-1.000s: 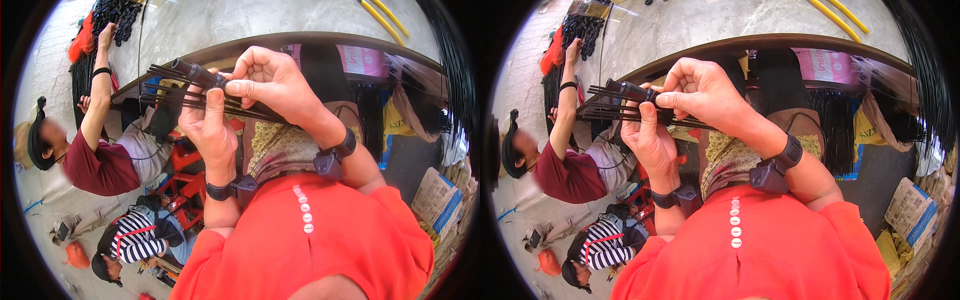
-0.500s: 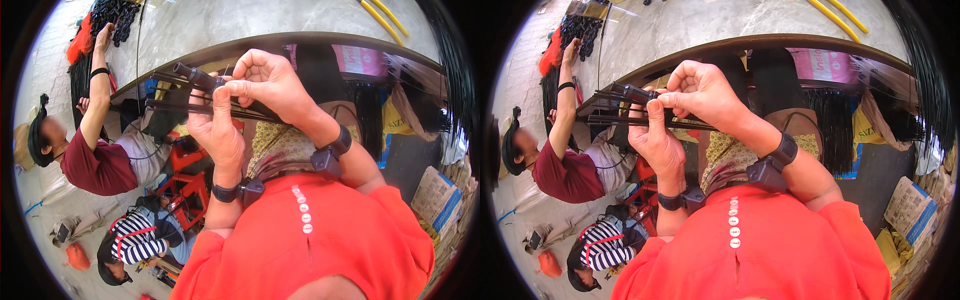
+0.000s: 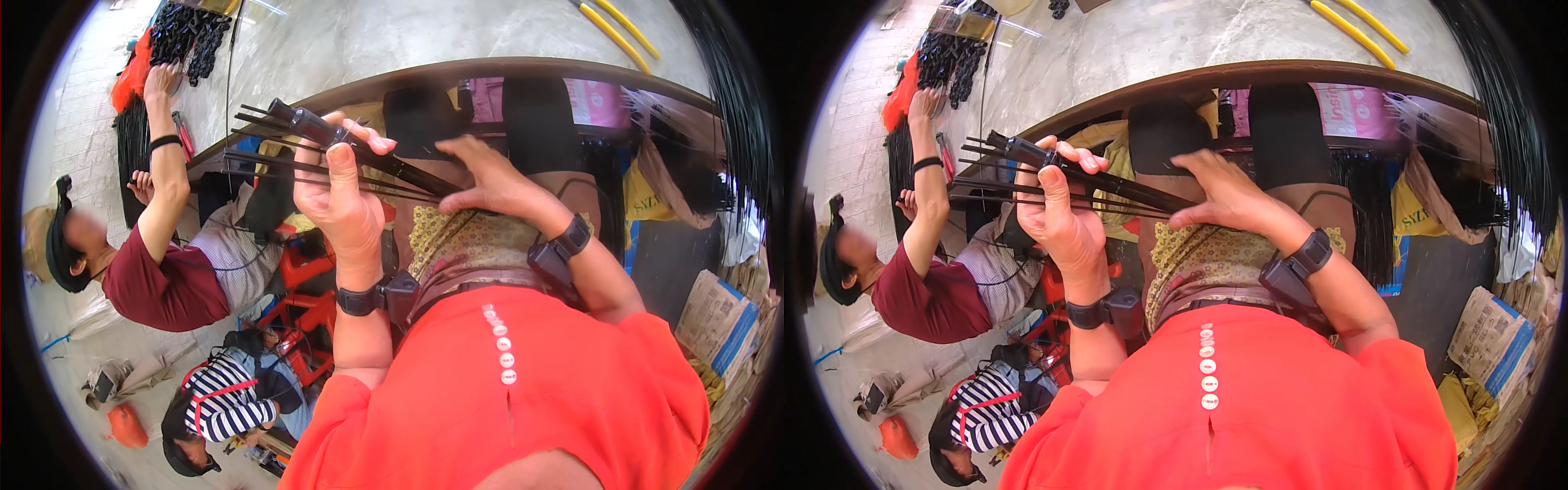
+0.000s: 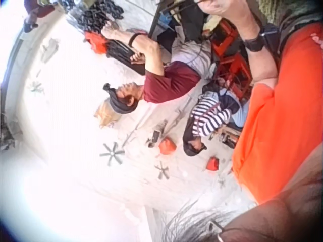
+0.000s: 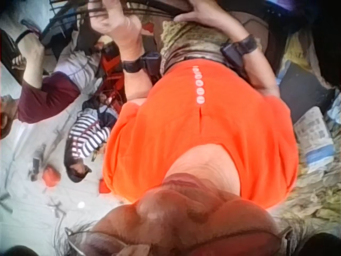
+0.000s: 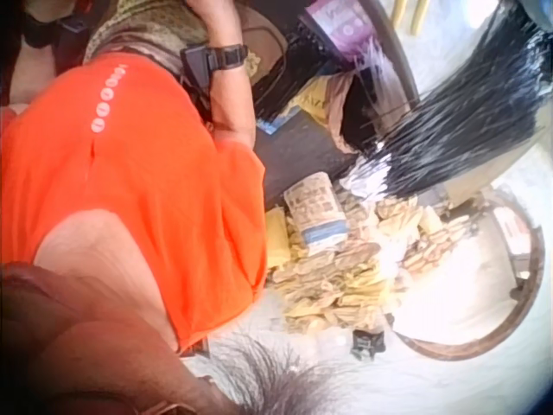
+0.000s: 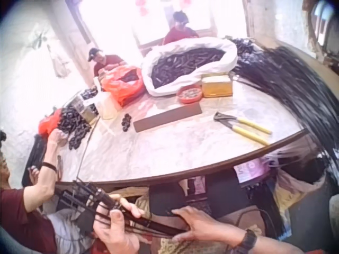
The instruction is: The person organizes several thin black rods and inserts them into a central black plastic component, then uses pliers to secure a wire around the assembly.
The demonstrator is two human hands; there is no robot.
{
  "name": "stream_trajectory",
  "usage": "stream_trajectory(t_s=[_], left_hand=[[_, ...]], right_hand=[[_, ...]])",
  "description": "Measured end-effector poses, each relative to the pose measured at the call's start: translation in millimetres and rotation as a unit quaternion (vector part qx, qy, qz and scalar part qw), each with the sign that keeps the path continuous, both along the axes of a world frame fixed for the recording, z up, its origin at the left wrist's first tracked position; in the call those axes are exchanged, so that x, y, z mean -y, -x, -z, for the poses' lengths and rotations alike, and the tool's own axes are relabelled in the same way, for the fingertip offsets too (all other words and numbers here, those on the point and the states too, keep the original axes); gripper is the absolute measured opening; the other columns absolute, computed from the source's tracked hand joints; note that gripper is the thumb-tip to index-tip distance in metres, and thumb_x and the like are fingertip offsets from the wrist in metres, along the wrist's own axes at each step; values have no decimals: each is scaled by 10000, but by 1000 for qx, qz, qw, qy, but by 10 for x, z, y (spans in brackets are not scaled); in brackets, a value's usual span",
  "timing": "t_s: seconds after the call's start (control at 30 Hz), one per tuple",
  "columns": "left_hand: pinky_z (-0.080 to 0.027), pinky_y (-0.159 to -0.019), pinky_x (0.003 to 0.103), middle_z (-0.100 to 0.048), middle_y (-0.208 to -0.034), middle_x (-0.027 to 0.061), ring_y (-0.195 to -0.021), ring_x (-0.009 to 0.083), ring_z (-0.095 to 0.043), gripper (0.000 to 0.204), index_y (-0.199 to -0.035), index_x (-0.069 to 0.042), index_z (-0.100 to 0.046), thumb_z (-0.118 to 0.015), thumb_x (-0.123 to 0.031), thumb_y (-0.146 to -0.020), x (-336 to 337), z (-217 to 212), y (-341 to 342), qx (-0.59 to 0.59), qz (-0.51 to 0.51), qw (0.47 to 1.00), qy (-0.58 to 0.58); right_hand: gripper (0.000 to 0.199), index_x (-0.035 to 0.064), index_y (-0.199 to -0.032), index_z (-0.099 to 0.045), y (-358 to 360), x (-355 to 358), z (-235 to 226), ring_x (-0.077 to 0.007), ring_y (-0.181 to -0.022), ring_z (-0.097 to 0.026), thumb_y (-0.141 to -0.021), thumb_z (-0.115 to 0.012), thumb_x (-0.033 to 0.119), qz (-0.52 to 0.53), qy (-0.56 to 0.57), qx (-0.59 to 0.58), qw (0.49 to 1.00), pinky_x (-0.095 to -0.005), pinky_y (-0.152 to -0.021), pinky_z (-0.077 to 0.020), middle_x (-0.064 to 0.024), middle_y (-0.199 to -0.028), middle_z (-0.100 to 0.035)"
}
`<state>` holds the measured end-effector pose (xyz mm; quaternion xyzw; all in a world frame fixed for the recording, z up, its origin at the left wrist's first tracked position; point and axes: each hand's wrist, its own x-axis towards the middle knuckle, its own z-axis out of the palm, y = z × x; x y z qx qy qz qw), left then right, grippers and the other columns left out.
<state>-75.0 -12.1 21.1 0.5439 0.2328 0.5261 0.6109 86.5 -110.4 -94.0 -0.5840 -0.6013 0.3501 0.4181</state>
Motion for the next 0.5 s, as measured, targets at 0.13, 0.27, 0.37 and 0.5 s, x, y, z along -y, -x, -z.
stream_trajectory(t_s=[0.13,0.27,0.37,0.5], left_hand=[[-532,-776,418,-589,-982,126,-835,235,-602,353,-1212,33,-509,-632,-188,-965,-21,16,43,14,8,1000,11],[-518,-763,407,-584,-988,126,-830,229,-588,376,-1220,37,-499,-638,-198,-962,13,-111,-2,17,34,999,-14],[-519,-734,403,-579,-957,125,-792,223,-585,393,-1214,38,-487,-639,-223,-963,181,-231,-159,3,56,998,-30],[-546,-754,375,-619,-933,148,-774,205,-620,299,-1183,67,-500,-604,-104,-960,241,-268,-311,14,50,999,8]], right_hand=[[757,-47,-1286,-520,125,182,259,-388,-1088,-573,-847,-685,547,-79,163,6,983,-420,-935,-451,-256,-1150,-574],[774,-88,-1169,-564,126,174,242,-467,-1001,-605,-899,-549,636,-149,131,1,980,-471,-847,-482,-309,-1056,-614],[749,-104,-1086,-602,51,217,67,-460,-955,-623,-909,-547,622,-180,156,-23,971,-468,-822,-489,-302,-963,-641],[652,-78,-1114,-603,-110,281,-1,-439,-1009,-613,-905,-615,540,-176,229,-20,957,-448,-853,-489,-299,-1085,-631]])
